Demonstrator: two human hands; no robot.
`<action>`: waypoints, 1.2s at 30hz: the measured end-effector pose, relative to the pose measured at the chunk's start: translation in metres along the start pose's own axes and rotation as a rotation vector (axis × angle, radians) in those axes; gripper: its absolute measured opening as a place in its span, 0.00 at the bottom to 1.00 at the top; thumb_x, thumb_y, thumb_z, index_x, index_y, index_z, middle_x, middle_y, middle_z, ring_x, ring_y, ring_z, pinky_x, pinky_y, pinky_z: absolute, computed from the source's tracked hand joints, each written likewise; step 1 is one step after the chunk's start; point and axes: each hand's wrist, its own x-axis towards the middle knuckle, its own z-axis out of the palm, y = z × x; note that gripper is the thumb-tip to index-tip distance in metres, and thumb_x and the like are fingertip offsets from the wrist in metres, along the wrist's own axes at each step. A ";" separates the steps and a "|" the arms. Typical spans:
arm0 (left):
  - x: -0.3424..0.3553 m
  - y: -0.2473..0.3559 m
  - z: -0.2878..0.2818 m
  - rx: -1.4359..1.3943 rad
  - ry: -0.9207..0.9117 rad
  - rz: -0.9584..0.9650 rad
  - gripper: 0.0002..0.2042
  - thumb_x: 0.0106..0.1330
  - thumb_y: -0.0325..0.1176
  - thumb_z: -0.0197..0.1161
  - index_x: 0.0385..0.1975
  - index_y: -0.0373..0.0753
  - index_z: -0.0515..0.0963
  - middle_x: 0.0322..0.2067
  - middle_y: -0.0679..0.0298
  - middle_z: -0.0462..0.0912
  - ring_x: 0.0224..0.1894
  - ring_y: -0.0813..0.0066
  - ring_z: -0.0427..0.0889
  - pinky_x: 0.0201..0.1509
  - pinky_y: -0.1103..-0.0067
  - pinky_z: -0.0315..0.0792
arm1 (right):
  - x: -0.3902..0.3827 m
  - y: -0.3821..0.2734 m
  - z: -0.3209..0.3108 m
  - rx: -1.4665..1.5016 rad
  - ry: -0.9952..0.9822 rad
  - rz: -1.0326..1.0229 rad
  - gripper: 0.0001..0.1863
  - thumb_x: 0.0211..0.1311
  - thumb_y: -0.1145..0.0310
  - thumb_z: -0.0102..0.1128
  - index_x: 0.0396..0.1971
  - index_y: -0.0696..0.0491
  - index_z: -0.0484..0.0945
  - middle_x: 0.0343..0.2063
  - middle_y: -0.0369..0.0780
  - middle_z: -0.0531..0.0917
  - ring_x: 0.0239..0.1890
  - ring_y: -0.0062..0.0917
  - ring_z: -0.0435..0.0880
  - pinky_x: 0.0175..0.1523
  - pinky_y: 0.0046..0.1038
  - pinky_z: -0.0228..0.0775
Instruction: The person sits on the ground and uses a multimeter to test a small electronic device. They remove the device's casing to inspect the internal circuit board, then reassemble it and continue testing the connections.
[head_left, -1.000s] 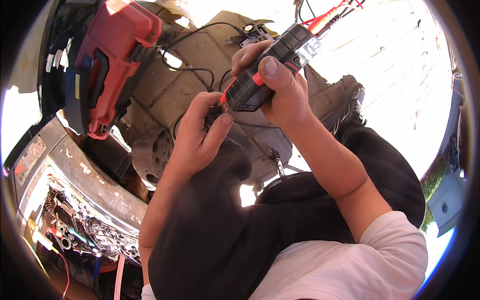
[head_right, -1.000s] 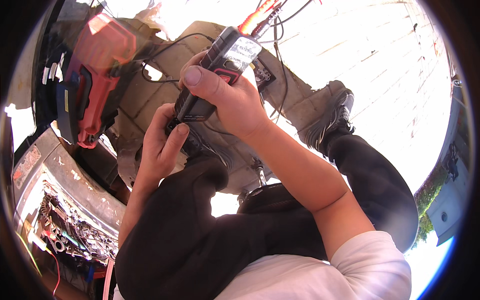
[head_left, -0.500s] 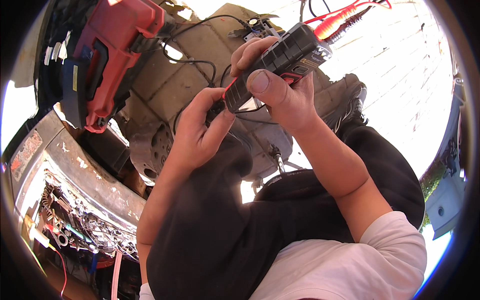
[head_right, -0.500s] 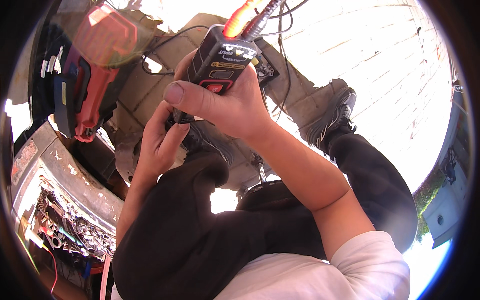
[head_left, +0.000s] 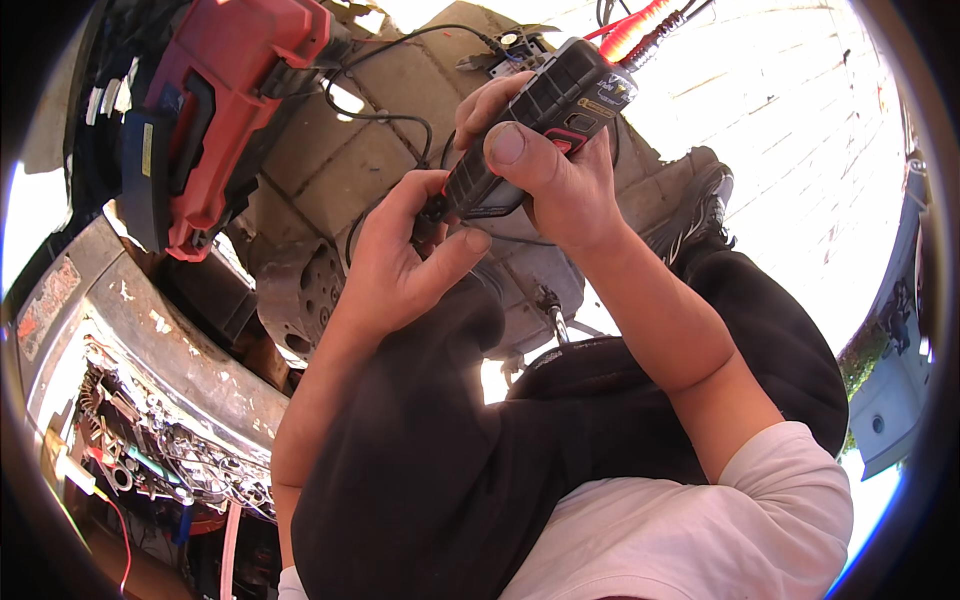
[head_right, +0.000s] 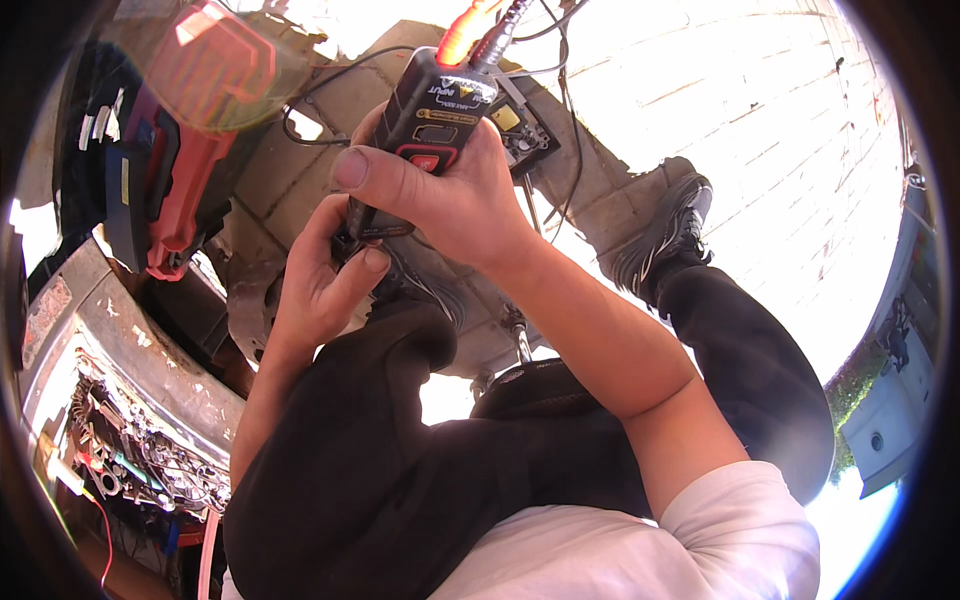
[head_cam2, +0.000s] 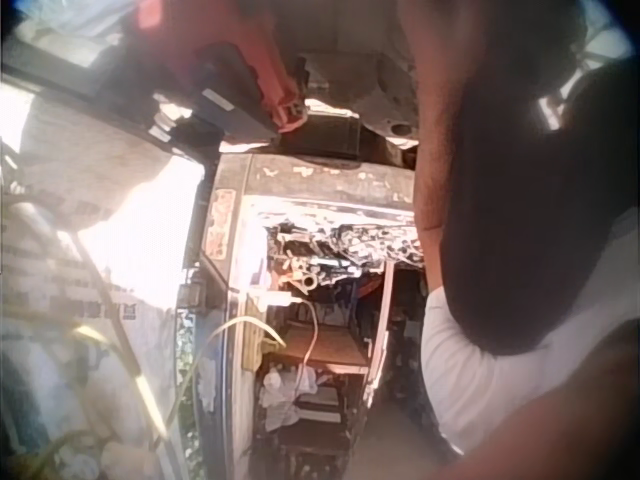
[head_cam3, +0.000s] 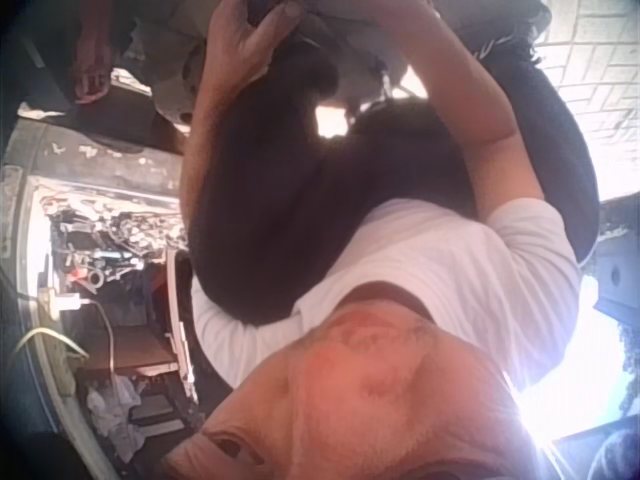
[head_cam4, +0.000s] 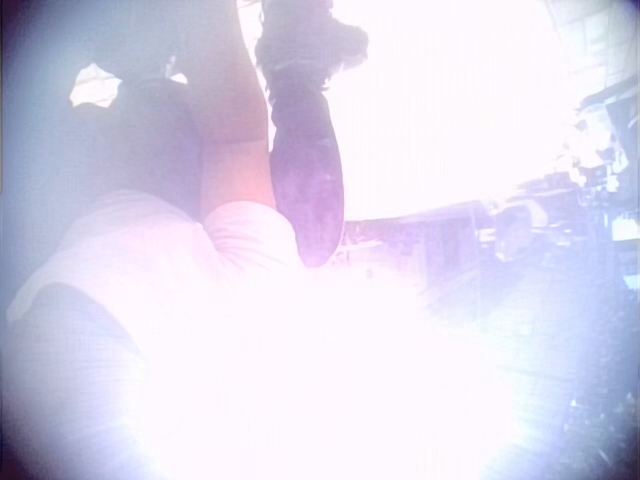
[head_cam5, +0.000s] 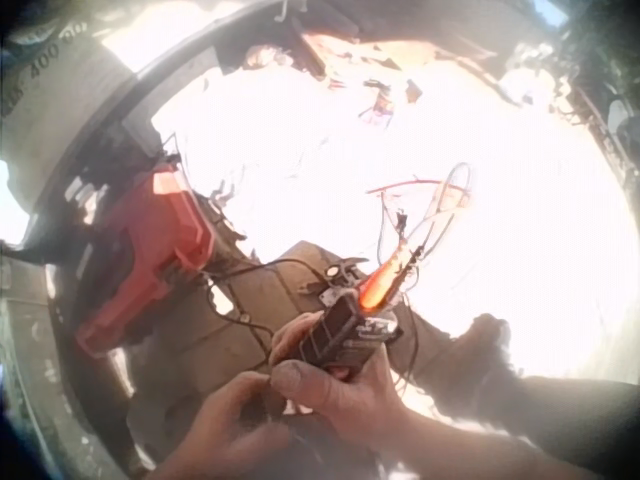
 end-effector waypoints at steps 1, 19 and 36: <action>0.001 0.000 0.000 0.009 -0.011 -0.004 0.22 0.61 0.43 0.67 0.46 0.33 0.73 0.31 0.65 0.77 0.33 0.81 0.74 0.38 0.81 0.69 | 0.000 0.001 0.000 0.011 -0.002 0.009 0.21 0.52 0.54 0.69 0.33 0.58 0.78 0.29 0.42 0.80 0.34 0.25 0.78 0.41 0.27 0.71; 0.011 -0.017 0.004 0.022 0.074 0.073 0.23 0.65 0.48 0.65 0.48 0.35 0.72 0.23 0.65 0.78 0.27 0.81 0.73 0.33 0.81 0.69 | 0.003 0.016 0.006 0.056 0.020 0.138 0.19 0.59 0.53 0.67 0.30 0.56 0.79 0.27 0.32 0.79 0.32 0.16 0.76 0.40 0.21 0.68; 0.007 -0.019 -0.023 -0.239 0.322 0.124 0.16 0.69 0.44 0.62 0.43 0.37 0.73 0.28 0.74 0.72 0.27 0.89 0.65 0.30 0.89 0.60 | 0.042 0.031 -0.094 -0.309 0.157 -0.150 0.19 0.73 0.60 0.48 0.33 0.59 0.82 0.24 0.36 0.81 0.29 0.19 0.76 0.39 0.23 0.68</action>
